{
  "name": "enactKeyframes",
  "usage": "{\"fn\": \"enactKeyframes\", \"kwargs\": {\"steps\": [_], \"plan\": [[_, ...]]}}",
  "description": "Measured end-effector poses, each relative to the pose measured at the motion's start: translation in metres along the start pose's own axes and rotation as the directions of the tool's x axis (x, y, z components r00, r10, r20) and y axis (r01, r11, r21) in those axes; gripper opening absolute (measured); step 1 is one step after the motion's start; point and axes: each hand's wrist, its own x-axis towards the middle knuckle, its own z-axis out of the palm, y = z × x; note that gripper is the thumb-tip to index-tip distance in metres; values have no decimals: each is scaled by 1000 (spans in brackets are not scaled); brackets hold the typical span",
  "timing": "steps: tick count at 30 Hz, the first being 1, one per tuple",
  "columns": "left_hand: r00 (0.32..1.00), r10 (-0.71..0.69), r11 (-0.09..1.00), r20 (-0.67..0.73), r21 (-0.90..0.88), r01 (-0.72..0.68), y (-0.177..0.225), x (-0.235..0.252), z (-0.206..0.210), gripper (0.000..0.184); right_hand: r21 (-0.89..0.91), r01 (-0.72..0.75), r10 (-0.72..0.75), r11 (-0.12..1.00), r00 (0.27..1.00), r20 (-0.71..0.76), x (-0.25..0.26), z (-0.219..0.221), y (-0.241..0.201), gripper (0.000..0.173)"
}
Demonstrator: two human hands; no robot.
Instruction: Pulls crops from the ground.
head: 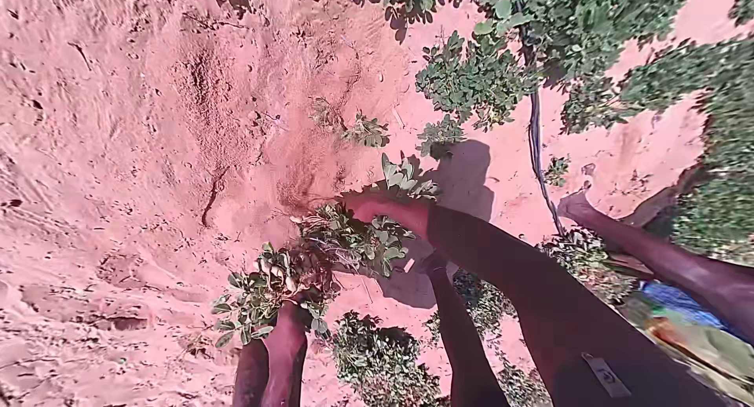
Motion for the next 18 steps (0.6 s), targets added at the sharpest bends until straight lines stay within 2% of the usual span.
{"fn": "enactKeyframes", "kwargs": {"steps": [1, 2, 3, 4, 5, 7, 8, 9, 10, 11, 13, 15, 17, 18], "plan": [[1000, 12, 1000, 6, -16, -12, -1, 2, 1, 18, -29, 26, -28, 999, 997, -67, 1, 2, 4, 31], [1000, 25, 1000, 11, -19, -25, -4, 3, 0, 18, 6, 28, -26, 1000, 981, -192, -2, -2, 8, 32], [1000, 24, 1000, 7, -12, -24, -6, 3, 0, 18, 133, 38, 13, 990, 932, -361, -3, -9, 14, 37], [1000, 7, 1000, 6, -5, -7, -6, 1, 1, 21, 253, 26, 114, 967, 844, -523, 1, -21, 20, 50], [1000, -5, 1000, 6, -4, 5, -6, 1, 4, 23, 337, -26, 238, 941, 758, -608, 7, -39, 21, 58], [1000, -26, 1000, 15, -14, 26, -5, 0, 7, 23, 430, -171, 440, 887, 599, -669, 33, -79, 20, 64], [1000, -27, 1000, 11, -10, 27, -4, -2, 7, 23, 465, -256, 523, 848, 554, -648, 48, -93, 21, 71], [1000, -25, 1000, 8, 0, 25, -3, -2, 10, 23, 492, -317, 581, 811, 542, -607, 58, -107, 22, 79], [1000, -18, 1000, 15, 10, 18, -2, -2, 11, 22, 499, -353, 607, 791, 560, -565, 63, -116, 20, 83], [1000, -8, 1000, 20, 17, 7, -3, -2, 10, 20, 511, -353, 611, 784, 583, -535, 63, -118, 17, 79], [1000, 3, 1000, 30, 24, -4, -3, -2, 10, 16, 513, -291, 552, 808, 680, -483, 53, -119, 18, 54], [1000, -17, 999, 9, 45, 17, -1, -3, 13, 16, 506, -176, 433, 844, 780, -451, 50, -107, 24, 38], [999, -29, 998, -35, 54, 31, 3, -6, 13, 11, 219, -152, 229, 964, 895, -382, 44, -80, 13, 33], [999, -20, 999, -51, 35, 22, 3, -4, 15, 10, 58, -132, 143, 990, 944, -298, 36, -66, 1, 31]]}}
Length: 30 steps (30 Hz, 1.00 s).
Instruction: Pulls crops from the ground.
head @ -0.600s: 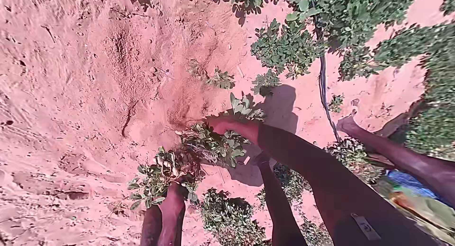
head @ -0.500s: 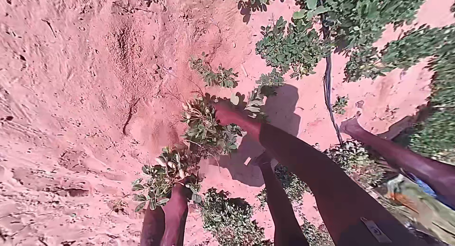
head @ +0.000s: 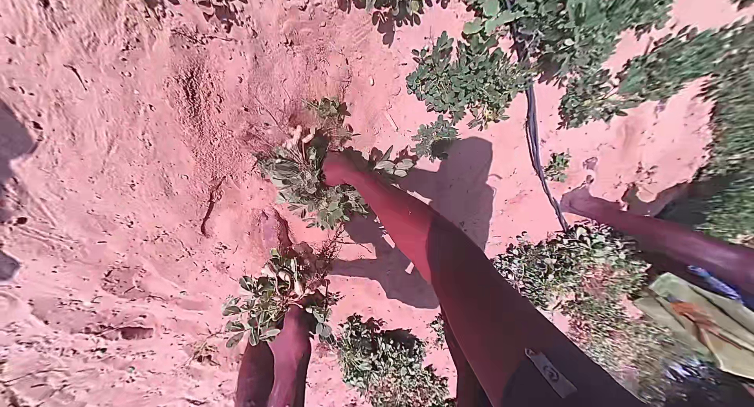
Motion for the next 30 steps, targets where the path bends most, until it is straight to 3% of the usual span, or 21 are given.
{"fn": "enactKeyframes", "kwargs": {"steps": [2, 3, 5, 8, 11, 12, 15, 17, 20, 23, 26, 28, 30], "plan": [[1000, 0, 1000, -28, -16, -1, -2, 1, -2, 12, -44, 122, -114, 992, 981, 155, -23, 39, -20, 30], [1000, 7, 1000, -30, -26, -8, -1, 1, -4, 12, 60, 116, -124, 991, 981, 147, -31, 55, -26, 33], [1000, 20, 998, -19, -53, -21, 0, 2, -4, 9, 251, 88, -84, 964, 996, -29, -32, 62, -20, 51], [1000, 15, 999, -8, -45, -16, 1, 3, -8, 11, 316, -59, 165, 947, 933, -320, -13, 20, -17, 80], [1000, -12, 1000, 10, -27, 12, 4, 4, -12, 15, 274, -272, 360, 922, 862, -356, 24, -34, -14, 97], [1000, -26, 1000, 10, -16, 26, 6, 4, -12, 17, 257, -311, 384, 915, 867, -318, 35, -46, -9, 92], [999, -53, 999, 5, -9, 53, 9, 5, -14, 19, 384, -350, 431, 854, 890, -147, 46, -70, -4, 55], [999, -43, 998, 17, -36, 43, 7, 4, -15, 16, 394, -343, 407, 853, 909, -90, 42, -68, 3, 45], [999, -30, 998, 25, -46, 31, 6, 6, -17, 13, 148, -190, 207, 971, 972, -110, 31, -38, 18, 38], [1000, -22, 998, 2, -51, 22, 2, 9, -19, 11, 23, -11, 8, 1000, 992, 126, -2, 21, -9, 36], [999, 39, 988, -37, -149, -44, -1, 16, -18, 8, 285, -39, -13, 958, 983, 181, -36, 96, -32, 37], [999, 32, 985, -10, -171, -33, -2, 12, -21, 10, 341, -121, 37, 932, 970, 242, -64, 132, -20, 37], [1000, 13, 990, -5, -142, -13, -3, 12, -16, 12, 599, -369, 269, 711, 929, 253, -96, 147, 0, 39]]}}
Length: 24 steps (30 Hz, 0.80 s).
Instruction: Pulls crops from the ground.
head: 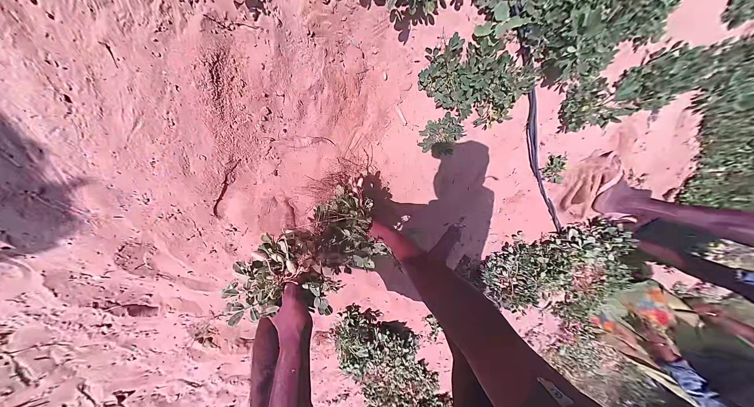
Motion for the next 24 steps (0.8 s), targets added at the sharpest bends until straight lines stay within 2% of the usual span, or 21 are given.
{"fn": "enactKeyframes", "kwargs": {"steps": [1, 2, 4, 7, 8, 10, 11, 12, 14, 16, 19, 22, 24], "plan": [[1000, -5, 1000, 1, 21, 5, -2, 0, 2, 12, 126, -63, 67, 990, 997, -32, -9, -1, 13, 39], [1000, -7, 999, -10, 48, 8, -5, 0, 3, 10, 84, -75, 78, 994, 997, -29, -12, -3, 24, 38], [1000, -14, 997, 11, 71, 14, -11, 1, 7, 19, -121, 42, -46, 992, 998, -30, -23, -15, 43, 47], [998, 5, 999, 69, 52, -8, -9, -4, 14, 31, -36, 18, -23, 999, 992, -126, -65, -28, 51, 60], [994, 14, 998, 104, 52, -20, -3, -7, 17, 37, -78, 22, -33, 997, 990, -140, -77, -39, 49, 59], [981, 46, 995, 190, 84, -63, 8, -14, 12, 47, -342, 51, -110, 938, 982, -156, -90, -61, 45, 42], [974, 62, 992, 218, 98, -84, 12, -15, 8, 50, -428, 15, -116, 904, 971, -209, -94, -75, 39, 36], [971, 80, 989, 226, 103, -105, 16, -13, 9, 50, -441, -47, -101, 896, 946, -307, -95, -92, 29, 36], [977, 81, 991, 199, 91, -101, 18, -11, 15, 40, -422, -155, -78, 893, 872, -483, -87, -131, 18, 46], [985, 55, 993, 166, 94, -72, 20, -13, 14, 29, -428, -192, -83, 883, 834, -545, -65, -169, 10, 53], [987, 83, 994, 134, 52, -91, 32, -18, 44, 19, -514, -179, -197, 839, 780, -594, -19, -261, -18, 52], [994, 69, 993, 91, 94, -77, 28, -36, 55, 7, -506, -197, -197, 840, 758, -622, 31, -323, -37, 60], [998, -26, 982, 59, 189, 15, 14, -46, 71, 14, -557, -219, -186, 801, 794, -579, 54, -345, -39, 58]]}}
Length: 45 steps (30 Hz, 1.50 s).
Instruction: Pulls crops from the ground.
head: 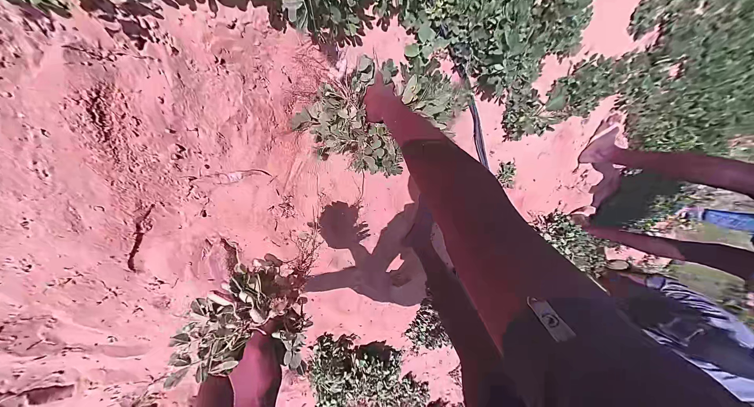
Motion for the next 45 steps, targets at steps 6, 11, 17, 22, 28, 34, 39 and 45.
{"fn": "enactKeyframes", "kwargs": {"steps": [6, 11, 17, 22, 28, 34, 39, 45], "plan": [[998, 11, 997, 54, 77, -15, -30, 2, 35, 15, -34, 224, -221, 974, 973, 67, 10, -3, 25, 30], [994, 100, 984, 45, 144, -105, -35, 10, 38, 6, 427, 229, -368, 875, 887, 278, -91, 97, 35, 42], [995, 89, 983, 42, 155, -94, -61, 23, 40, 5, 560, 295, -513, 774, 811, 282, -179, 181, 48, 35], [996, 81, 989, 34, 120, -85, -58, 19, 46, 6, 401, 79, -13, 913, 986, -165, -59, 58, 60, 60], [998, 57, 984, -28, 172, -51, -50, 21, 45, 8, 91, 11, -9, 996, 1000, -22, 9, 6, 73, 44], [994, 104, 989, 32, 104, -107, -53, 23, 43, 27, 236, -11, -18, 972, 992, 123, -19, 28, 70, 42], [994, 85, 991, 66, 97, -91, -50, 15, 46, 15, 244, 291, -372, 925, 824, 428, -124, 135, 34, 32], [997, 52, 997, 61, 55, -56, -47, 9, 41, 5, 382, 131, -146, 915, 989, 10, -130, 127, 32, 56]]}}
